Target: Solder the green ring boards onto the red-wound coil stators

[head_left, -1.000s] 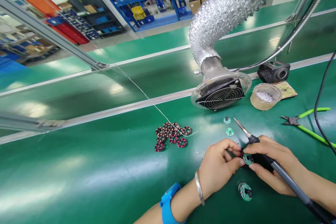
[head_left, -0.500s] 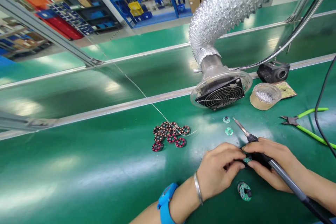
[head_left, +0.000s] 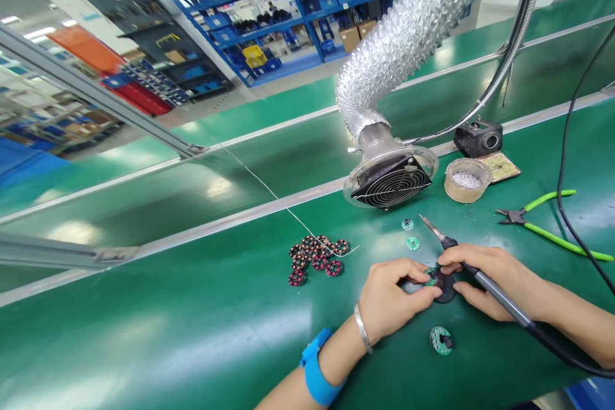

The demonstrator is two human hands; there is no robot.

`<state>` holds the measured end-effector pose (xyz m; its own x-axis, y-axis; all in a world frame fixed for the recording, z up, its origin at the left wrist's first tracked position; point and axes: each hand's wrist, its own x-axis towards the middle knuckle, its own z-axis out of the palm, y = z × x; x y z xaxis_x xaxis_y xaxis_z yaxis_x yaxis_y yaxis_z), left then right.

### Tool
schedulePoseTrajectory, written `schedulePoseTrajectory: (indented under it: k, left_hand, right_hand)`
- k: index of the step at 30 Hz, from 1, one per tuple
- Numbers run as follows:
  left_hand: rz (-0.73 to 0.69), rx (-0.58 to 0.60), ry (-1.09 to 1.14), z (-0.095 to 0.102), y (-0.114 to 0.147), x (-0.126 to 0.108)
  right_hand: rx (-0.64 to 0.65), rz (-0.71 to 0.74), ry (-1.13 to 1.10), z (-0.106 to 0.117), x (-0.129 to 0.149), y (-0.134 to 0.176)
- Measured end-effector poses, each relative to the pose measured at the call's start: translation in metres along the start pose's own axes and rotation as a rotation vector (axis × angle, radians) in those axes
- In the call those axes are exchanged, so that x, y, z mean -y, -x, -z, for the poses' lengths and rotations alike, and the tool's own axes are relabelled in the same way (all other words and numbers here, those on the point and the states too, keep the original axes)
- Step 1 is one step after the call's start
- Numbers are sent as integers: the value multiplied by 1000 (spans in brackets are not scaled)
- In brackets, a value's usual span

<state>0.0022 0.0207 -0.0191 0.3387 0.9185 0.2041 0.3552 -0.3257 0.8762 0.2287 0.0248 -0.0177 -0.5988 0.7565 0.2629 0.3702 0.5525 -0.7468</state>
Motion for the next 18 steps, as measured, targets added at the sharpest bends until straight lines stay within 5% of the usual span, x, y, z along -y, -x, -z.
schedulePoseTrajectory:
  k: [3,8,13,18]
  left_hand:
    - [-20,118,30,21,5,0]
    - [-228,366,-248,41,25,-2]
    - [-306,454,-511,26,29,-8]
    - [-604,373,-762,-9,23,0]
  right_hand:
    - [-20,10,-22,-4,-3,-1]
    - [-63,34,-26,-8,-4,-5]
    - [-69,33,-13,-10,-2,-2]
    - [-140,72,60,-10,-3,4]
